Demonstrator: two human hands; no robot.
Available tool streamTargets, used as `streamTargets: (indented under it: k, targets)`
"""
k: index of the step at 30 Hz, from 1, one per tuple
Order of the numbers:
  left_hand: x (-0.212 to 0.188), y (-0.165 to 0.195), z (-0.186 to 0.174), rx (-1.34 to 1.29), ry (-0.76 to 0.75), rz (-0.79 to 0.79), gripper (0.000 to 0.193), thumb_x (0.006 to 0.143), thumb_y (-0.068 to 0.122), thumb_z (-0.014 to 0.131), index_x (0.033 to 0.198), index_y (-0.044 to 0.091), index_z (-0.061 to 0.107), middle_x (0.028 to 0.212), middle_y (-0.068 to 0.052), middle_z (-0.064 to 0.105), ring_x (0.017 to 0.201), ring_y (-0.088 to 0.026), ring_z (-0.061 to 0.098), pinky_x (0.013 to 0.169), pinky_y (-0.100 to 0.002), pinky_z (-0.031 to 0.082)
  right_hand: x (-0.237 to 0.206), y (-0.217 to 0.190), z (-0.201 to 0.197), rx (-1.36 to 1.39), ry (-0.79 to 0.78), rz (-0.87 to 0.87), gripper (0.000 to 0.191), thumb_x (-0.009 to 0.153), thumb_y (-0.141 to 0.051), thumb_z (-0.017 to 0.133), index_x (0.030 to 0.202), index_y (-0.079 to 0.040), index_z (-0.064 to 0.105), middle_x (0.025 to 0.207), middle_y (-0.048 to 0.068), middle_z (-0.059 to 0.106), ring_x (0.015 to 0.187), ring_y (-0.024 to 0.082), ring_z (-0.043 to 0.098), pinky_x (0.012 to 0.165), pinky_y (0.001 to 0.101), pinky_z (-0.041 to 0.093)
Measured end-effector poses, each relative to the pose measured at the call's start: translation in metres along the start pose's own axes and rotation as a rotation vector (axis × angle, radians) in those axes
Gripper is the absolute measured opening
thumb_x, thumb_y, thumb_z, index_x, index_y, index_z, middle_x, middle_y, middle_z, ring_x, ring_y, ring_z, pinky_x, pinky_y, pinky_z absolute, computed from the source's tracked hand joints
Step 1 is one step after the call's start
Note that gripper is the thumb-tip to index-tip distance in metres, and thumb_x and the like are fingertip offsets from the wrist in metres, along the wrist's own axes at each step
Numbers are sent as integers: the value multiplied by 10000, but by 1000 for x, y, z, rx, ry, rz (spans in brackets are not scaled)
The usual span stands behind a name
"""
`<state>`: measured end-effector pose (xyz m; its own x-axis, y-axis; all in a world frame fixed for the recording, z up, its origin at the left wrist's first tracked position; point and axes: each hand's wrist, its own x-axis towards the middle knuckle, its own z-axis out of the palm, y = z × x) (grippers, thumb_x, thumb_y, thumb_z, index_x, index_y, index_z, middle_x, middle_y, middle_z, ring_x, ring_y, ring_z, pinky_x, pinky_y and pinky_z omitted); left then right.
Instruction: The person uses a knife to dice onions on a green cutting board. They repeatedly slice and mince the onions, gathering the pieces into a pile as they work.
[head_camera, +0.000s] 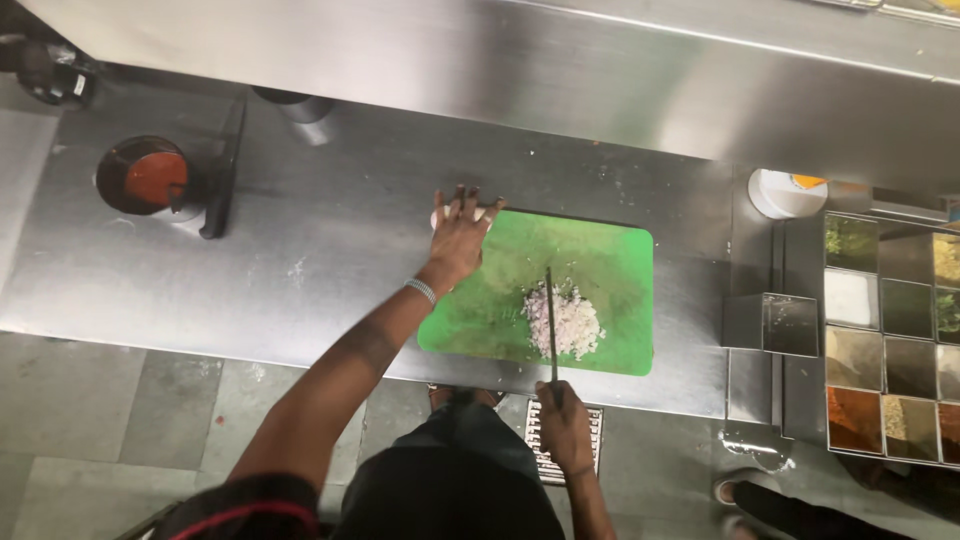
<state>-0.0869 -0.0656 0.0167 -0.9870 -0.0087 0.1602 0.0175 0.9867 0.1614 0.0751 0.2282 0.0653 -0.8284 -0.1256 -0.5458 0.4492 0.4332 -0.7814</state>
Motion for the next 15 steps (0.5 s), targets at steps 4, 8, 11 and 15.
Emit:
streamTargets:
  k: [4, 8, 11, 15]
  targets:
    - [35, -13, 6, 71, -314, 75, 600, 786, -43, 702, 1332, 183, 606, 1358, -172, 590, 1383, -330, 485, 1209, -559, 285, 2, 27, 7, -180, -88, -116, 312, 980, -322, 595, 993, -10, 609, 604, 146, 592, 469, 238, 558, 480, 401, 459]
    - [23, -6, -10, -260, -115, -98, 507, 825, 12, 731, 1294, 113, 565, 1186, -160, 638, 1188, -336, 618, 1049, -480, 496, 10, 47, 15, -175, -240, -501, 271, 1035, -270, 576, 1019, 0, 594, 726, 196, 651, 613, 298, 636, 553, 446, 492]
    - [-10, 14, -25, -615, 118, -296, 550, 823, 106, 827, 1264, 32, 505, 1159, -162, 619, 1012, -314, 684, 884, -432, 602, 25, 57, 11, -240, -304, -50, 275, 1007, -278, 541, 1057, -11, 588, 695, 203, 644, 576, 347, 647, 580, 480, 490]
    - [-72, 45, -34, -939, 262, -277, 651, 830, 123, 838, 1364, -4, 489, 1196, -141, 624, 1046, -208, 701, 886, -346, 636, 47, 62, -11, -338, -185, -256, 197, 1007, -226, 530, 1123, -76, 586, 794, 239, 637, 678, 434, 657, 631, 503, 521]
